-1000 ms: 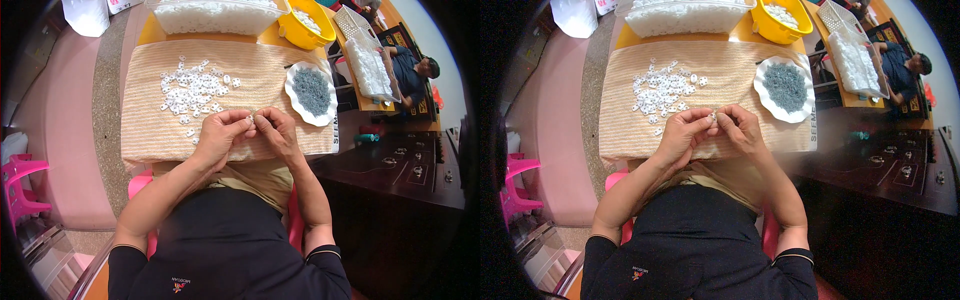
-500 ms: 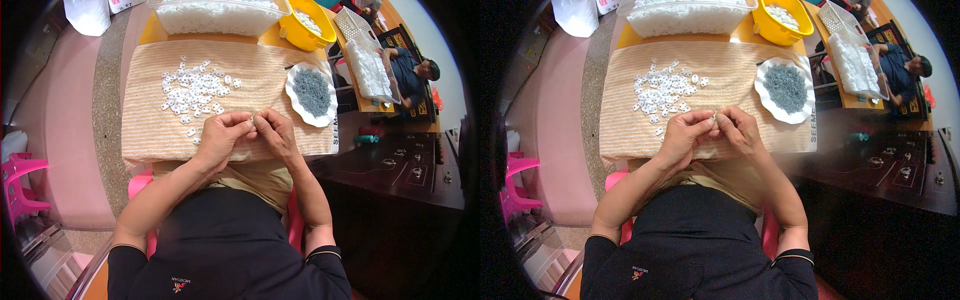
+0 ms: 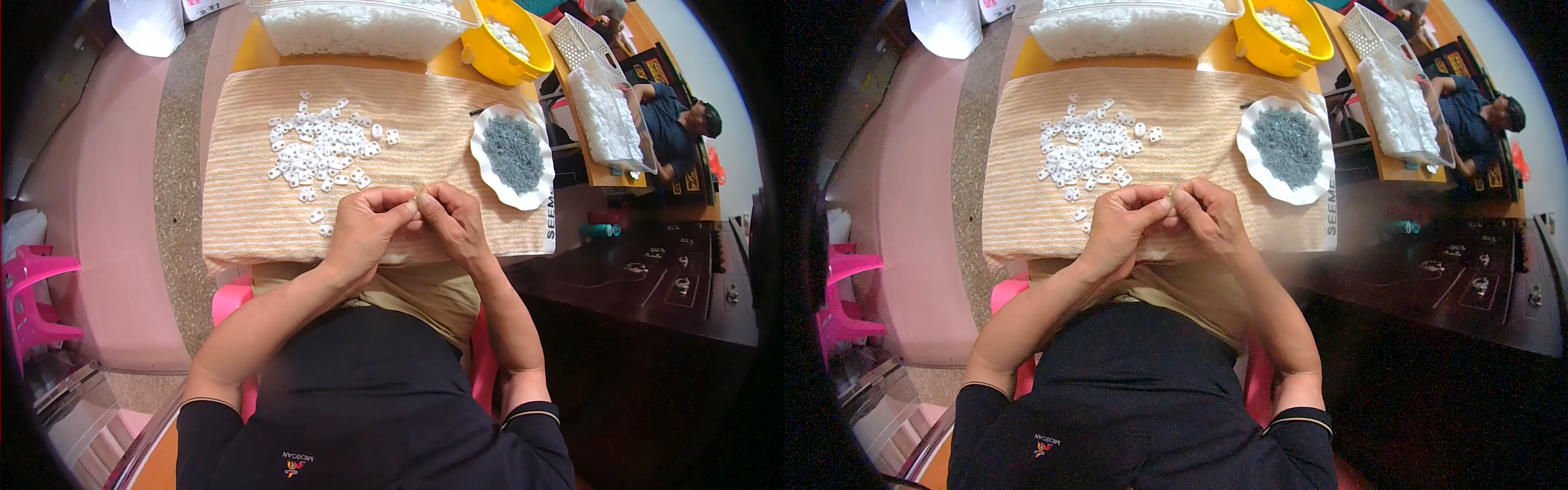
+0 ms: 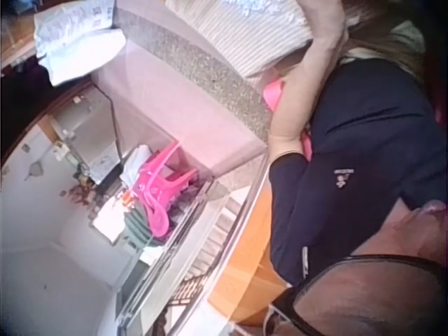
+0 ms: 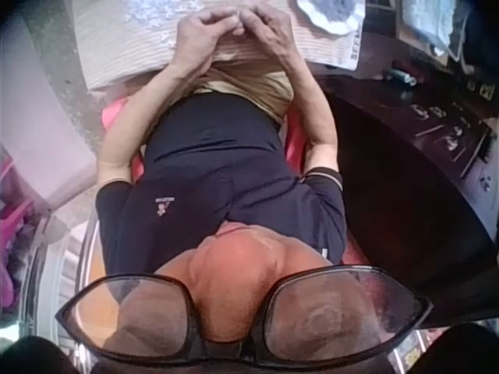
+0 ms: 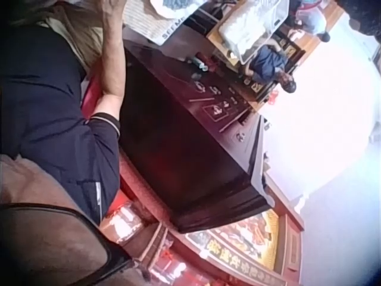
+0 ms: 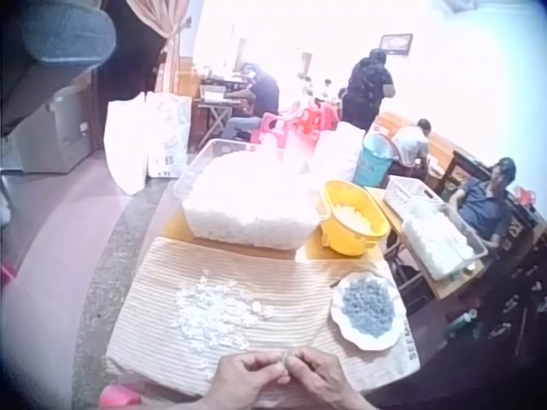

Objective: Assembling small plastic parts by manually inserting small grey pins into white plastic housings on a workbench.

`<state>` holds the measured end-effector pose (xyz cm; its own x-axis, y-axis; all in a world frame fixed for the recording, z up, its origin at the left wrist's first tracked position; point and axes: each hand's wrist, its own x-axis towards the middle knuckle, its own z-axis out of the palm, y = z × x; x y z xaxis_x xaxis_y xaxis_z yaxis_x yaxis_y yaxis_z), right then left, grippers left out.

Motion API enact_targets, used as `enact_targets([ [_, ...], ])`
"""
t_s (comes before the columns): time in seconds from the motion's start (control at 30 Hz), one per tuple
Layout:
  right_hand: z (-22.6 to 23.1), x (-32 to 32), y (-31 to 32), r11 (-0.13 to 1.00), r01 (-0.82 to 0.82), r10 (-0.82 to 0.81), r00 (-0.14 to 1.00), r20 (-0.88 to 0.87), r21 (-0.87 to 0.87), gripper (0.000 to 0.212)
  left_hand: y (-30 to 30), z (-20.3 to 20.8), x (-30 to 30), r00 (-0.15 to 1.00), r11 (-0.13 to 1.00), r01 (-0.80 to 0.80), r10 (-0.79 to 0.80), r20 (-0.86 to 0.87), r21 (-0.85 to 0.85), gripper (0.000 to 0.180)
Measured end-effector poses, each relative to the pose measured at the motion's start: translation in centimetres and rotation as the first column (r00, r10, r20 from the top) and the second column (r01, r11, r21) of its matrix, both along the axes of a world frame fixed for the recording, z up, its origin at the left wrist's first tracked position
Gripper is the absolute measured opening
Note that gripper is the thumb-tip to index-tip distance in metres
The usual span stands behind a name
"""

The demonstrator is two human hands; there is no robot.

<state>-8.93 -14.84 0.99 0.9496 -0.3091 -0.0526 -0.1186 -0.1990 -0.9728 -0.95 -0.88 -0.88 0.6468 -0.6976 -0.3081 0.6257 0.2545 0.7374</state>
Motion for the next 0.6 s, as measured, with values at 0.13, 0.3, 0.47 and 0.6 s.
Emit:
enact_targets([
  [0.13, 0.1, 0.1, -0.1, 0.998, 0.004, -0.002, 1.0, -0.018, 0.07, 0.02, -0.1, 0.0, 0.2, 1.0, 1.0, 0.017, -0.017, 0.005, -0.013, 0.017],
  [0.3, 0.3, 0.2, -0.5, 0.996, 0.01, -0.011, 1.0, 0.017, 0.087, 0.02, -0.2, 0.4, 0.4, 0.999, 0.999, 0.024, -0.025, -0.031, -0.032, 0.019],
  [0.47, -0.8, 0.1, -1.5, 1.0, -0.003, 0.003, 1.0, 0.0, 0.027, 0.017, -0.1, 0.2, 0.2, 0.998, 0.998, 0.029, -0.032, -0.056, -0.063, 0.02],
  [0.6, 0.2, 0.2, -1.1, 0.992, -0.005, 0.005, 1.0, 0.0, 0.128, 0.017, 0.1, 0.4, 0.4, 0.996, 0.998, 0.043, -0.047, -0.075, -0.055, 0.02],
])
